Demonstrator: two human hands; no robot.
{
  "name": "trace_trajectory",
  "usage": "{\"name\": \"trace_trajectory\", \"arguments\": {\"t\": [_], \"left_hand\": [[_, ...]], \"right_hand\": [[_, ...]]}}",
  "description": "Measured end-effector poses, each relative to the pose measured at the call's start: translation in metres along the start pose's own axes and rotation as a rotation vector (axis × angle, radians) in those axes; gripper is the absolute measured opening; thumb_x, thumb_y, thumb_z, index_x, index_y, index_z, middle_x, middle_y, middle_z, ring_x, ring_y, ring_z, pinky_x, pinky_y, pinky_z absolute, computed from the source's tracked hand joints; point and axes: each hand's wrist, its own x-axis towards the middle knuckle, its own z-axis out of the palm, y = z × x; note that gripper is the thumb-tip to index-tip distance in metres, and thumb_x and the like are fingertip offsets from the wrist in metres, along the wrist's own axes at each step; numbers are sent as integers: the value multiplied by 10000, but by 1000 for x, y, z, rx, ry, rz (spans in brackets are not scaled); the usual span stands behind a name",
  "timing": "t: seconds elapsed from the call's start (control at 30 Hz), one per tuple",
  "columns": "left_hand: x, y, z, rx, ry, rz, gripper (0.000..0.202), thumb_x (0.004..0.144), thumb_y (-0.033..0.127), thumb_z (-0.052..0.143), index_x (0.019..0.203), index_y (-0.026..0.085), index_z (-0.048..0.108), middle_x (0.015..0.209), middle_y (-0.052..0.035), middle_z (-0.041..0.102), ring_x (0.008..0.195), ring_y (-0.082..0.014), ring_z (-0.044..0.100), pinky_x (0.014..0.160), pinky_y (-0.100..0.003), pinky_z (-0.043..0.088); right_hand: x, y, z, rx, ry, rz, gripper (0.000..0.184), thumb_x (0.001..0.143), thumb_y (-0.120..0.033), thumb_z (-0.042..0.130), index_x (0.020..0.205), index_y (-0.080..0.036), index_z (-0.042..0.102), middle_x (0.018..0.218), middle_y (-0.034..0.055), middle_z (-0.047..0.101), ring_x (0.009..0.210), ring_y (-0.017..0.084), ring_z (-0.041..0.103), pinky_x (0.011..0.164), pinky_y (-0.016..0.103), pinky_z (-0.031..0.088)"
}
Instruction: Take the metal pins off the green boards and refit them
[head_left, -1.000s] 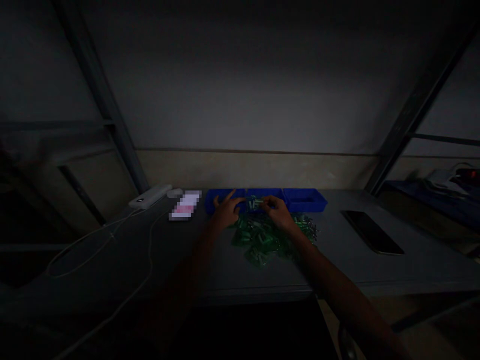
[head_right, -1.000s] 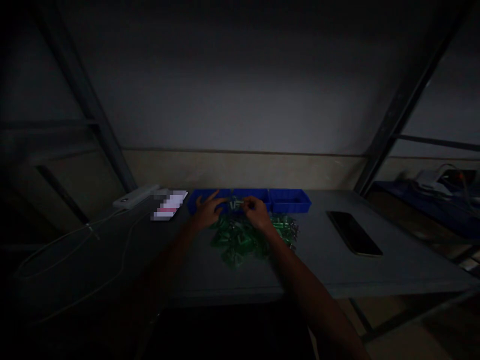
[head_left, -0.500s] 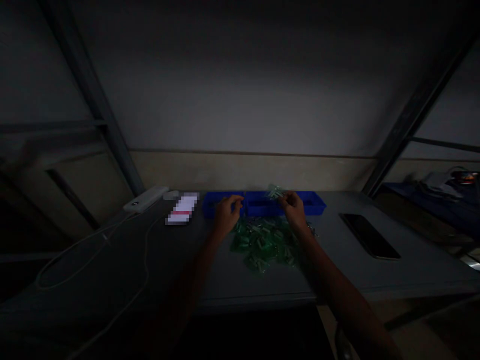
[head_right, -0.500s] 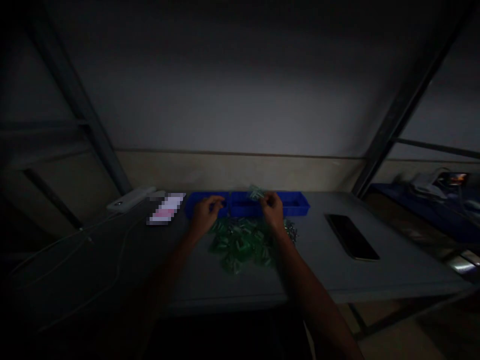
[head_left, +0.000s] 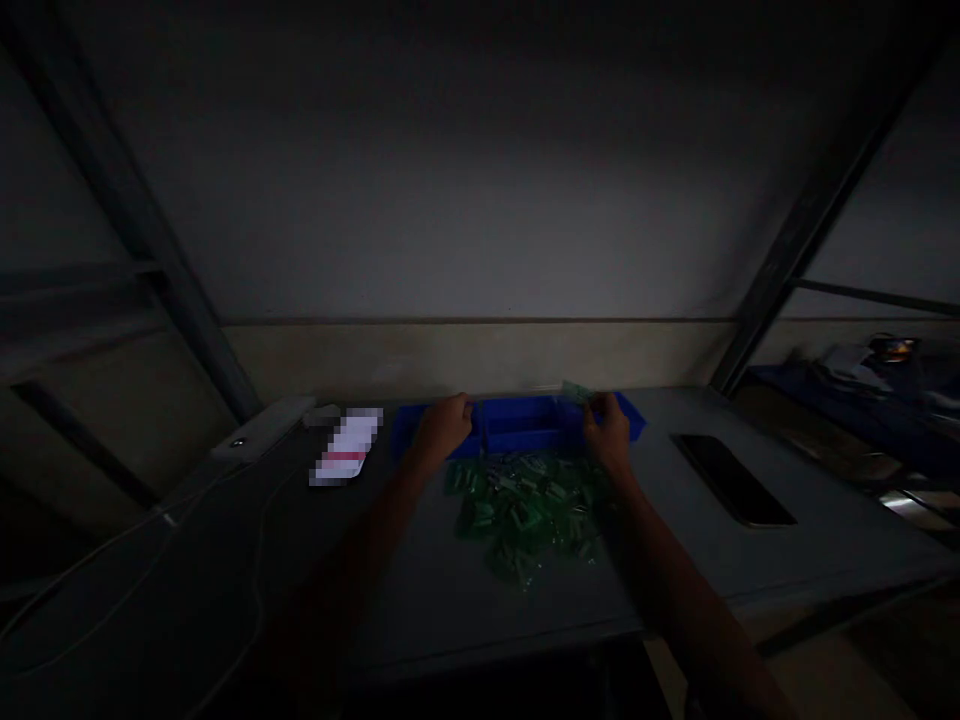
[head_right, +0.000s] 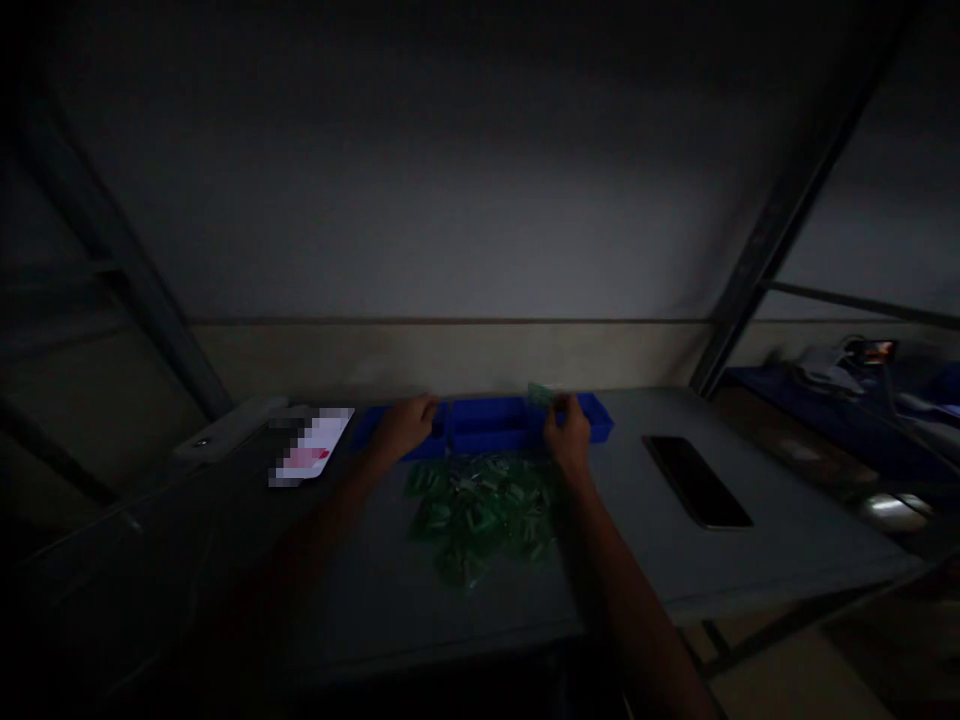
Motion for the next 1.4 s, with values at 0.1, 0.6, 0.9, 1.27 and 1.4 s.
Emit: {"name": "trace_trajectory", "arguments": {"t": [0.1,0.6,0.9,1.27,1.4], "left_hand": [[7,5,-1,-14,-63,11,255,830,197,441,972,189,652,1006,-76,689,946,-198,619,817,-269,432],[-1,5,11,-71,-71,25,267,820,186,462,989,174,669,1014,-67,693,947,-190,626,839,-265,441],[-13,13,11,-82,-18,-48,232,816,211,507,985,183,663,1022,-58,692,960,-182,625,858,-264,453],[-16,18,13,-56,-3,-52,250,829,239,505,1031,179,639,1045,-61,683,978,-189,619,870,-279,450],[-17,16,14,-75,17,-48,244,827,228,504,1023,176,640,1036,-66,685,971,-187,622,870,-275,451]], "right_hand": [[15,12,-5,-171,-137,62,180,799,-328,416,909,-192,461,851,103,620,795,226,573,708,317,408],[36,13,22,-111,-443,89,134,799,-346,380,842,-220,366,645,-10,511,576,161,468,565,263,327],[34,5,19,-61,-450,195,150,777,-370,419,787,-232,362,652,4,517,626,185,488,595,278,341],[34,4,17,-29,-480,200,146,777,-359,419,774,-232,348,644,-5,496,625,180,486,586,275,340],[34,5,18,-44,-453,158,138,776,-346,434,757,-234,356,650,11,514,650,189,503,588,279,350]]}}
